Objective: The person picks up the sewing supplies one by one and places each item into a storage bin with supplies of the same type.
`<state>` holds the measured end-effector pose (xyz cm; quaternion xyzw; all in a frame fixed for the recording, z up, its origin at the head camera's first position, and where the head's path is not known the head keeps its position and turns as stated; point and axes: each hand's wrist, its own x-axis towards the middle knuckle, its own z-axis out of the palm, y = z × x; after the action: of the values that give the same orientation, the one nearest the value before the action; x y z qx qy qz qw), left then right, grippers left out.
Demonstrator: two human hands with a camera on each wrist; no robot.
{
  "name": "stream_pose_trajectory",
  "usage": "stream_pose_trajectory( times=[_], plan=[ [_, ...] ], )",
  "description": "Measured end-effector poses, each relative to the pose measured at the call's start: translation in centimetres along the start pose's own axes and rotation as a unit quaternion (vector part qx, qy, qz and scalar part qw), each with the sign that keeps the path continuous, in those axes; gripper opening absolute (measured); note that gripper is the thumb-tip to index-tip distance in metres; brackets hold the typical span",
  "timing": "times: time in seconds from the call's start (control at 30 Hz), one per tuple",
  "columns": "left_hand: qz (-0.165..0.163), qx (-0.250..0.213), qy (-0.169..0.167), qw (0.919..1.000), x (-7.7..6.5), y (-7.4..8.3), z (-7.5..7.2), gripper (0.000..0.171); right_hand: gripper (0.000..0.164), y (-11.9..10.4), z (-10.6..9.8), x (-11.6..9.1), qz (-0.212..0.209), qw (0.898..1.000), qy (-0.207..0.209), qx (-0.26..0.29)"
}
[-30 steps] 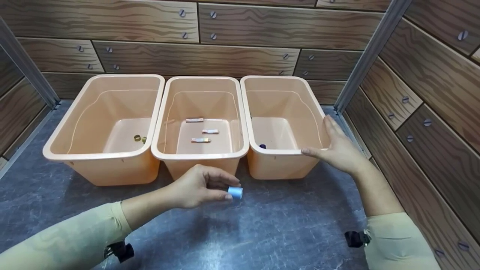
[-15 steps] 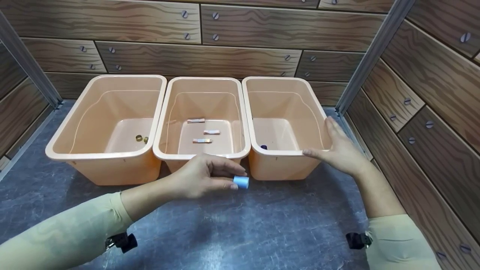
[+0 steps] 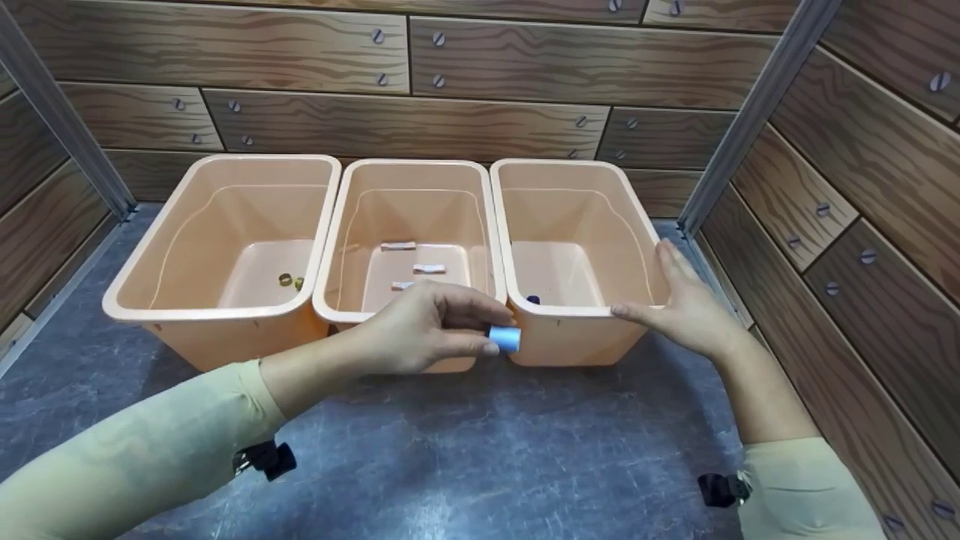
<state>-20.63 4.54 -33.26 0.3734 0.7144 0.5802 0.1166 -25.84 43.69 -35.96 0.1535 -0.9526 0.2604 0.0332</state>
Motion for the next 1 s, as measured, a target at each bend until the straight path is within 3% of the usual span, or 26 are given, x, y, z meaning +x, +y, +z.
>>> stream_pose_trajectory(
  times=[0.67,1.0],
  plan=[
    [0.015,0.019,0.019,0.9995,4.6,2.0,-1.5,0.035,0.112,0.1,0.0,0.0,0.005,1.000,-0.008,0.003],
    [0.007,0.005,0.043,0.9990,6.3,1.4,-2.2,0.036,0.110,-0.1,0.1,0.2,-0.002,1.000,-0.006,-0.004]
  ],
)
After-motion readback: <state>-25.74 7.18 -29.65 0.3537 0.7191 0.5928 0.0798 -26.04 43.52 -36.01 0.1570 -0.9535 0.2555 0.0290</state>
